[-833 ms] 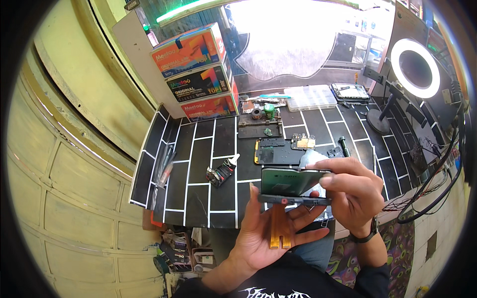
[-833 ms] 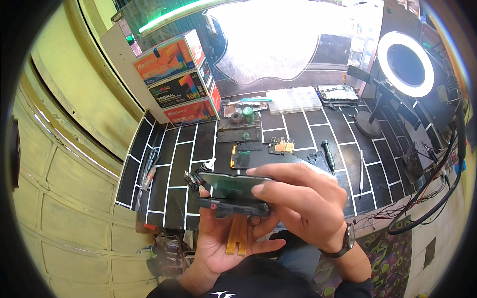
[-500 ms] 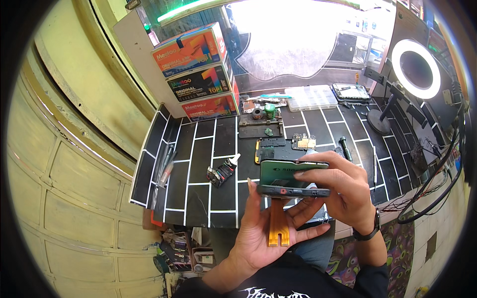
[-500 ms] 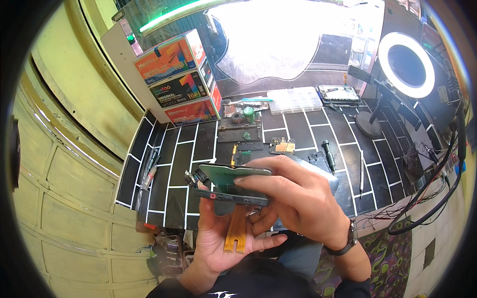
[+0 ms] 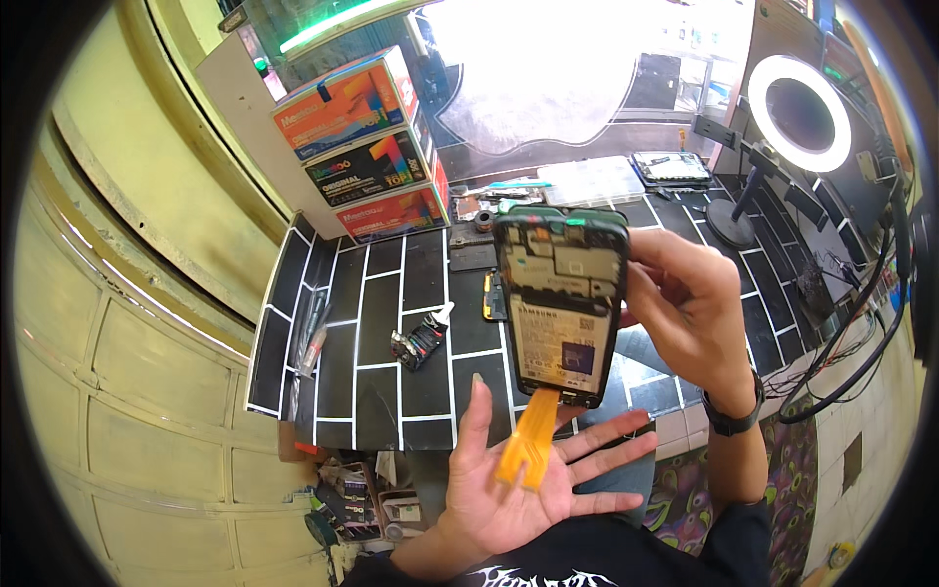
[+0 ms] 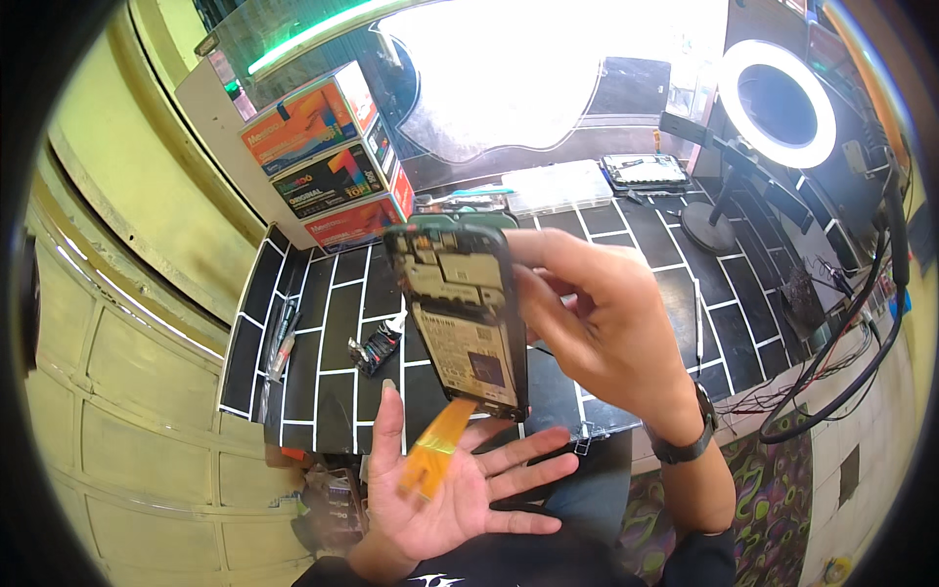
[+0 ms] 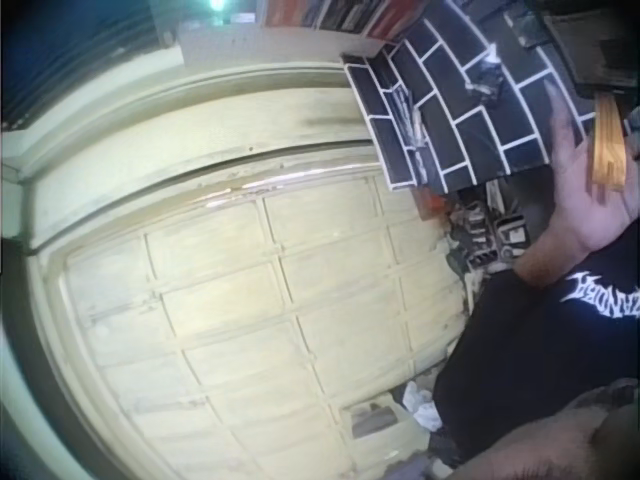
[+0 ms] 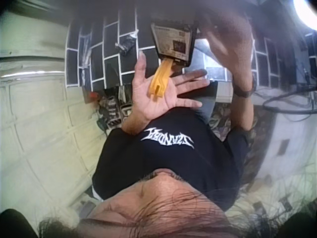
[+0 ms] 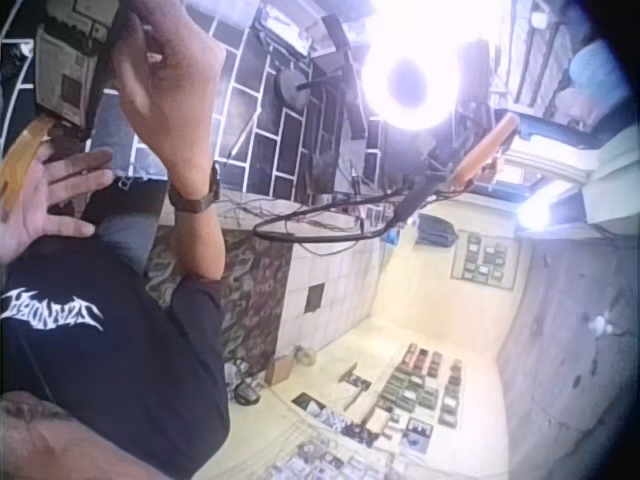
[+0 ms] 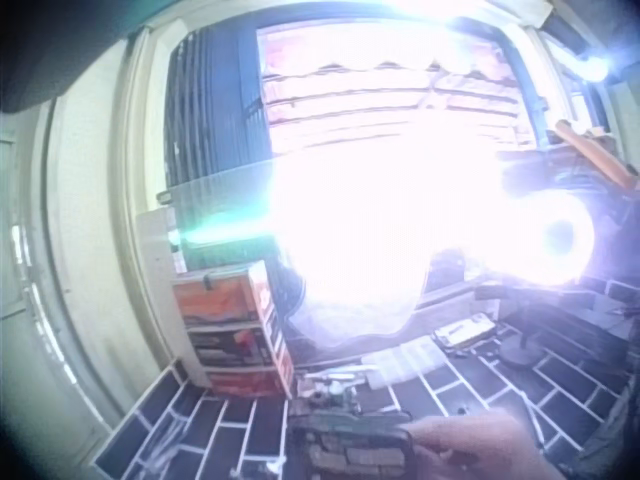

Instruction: The person disassembles a smartphone, removes the battery, and handles the screen assembly. They peel protective film from the screen and inspect internal components on a workbench.

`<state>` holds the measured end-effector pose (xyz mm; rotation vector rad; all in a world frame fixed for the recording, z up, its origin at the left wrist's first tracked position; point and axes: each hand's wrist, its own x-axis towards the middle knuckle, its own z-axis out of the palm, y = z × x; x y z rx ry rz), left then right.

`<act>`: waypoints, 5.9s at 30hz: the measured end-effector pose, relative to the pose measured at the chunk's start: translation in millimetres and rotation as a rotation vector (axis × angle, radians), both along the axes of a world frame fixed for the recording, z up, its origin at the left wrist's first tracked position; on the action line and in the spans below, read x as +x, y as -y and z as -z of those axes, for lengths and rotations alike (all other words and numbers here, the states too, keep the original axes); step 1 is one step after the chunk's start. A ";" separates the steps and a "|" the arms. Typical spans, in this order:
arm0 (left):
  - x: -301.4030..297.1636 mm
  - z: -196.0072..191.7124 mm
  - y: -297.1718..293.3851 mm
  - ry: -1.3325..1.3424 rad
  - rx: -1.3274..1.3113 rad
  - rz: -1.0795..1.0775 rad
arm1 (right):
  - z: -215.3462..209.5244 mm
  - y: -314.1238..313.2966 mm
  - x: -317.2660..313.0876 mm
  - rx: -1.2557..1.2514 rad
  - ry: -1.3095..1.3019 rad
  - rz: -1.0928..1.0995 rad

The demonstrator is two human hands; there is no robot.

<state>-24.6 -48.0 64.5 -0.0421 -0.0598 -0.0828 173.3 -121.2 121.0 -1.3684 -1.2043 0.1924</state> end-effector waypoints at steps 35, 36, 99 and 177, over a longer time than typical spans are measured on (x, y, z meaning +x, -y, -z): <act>-4.3 21.2 -8.3 -0.067 0.103 -0.244 | 6.4 31.7 -51.2 0.294 0.274 -0.247; -4.0 20.3 -8.5 -0.065 0.093 -0.245 | 6.2 30.8 -51.1 0.301 0.281 -0.244; -16.6 22.4 -32.1 0.156 1.589 -1.113 | -17.5 25.1 -74.3 -0.237 0.395 -0.310; -14.1 -8.6 -16.7 -0.430 1.083 -0.882 | -46.4 -20.2 -17.3 -0.494 0.273 -0.374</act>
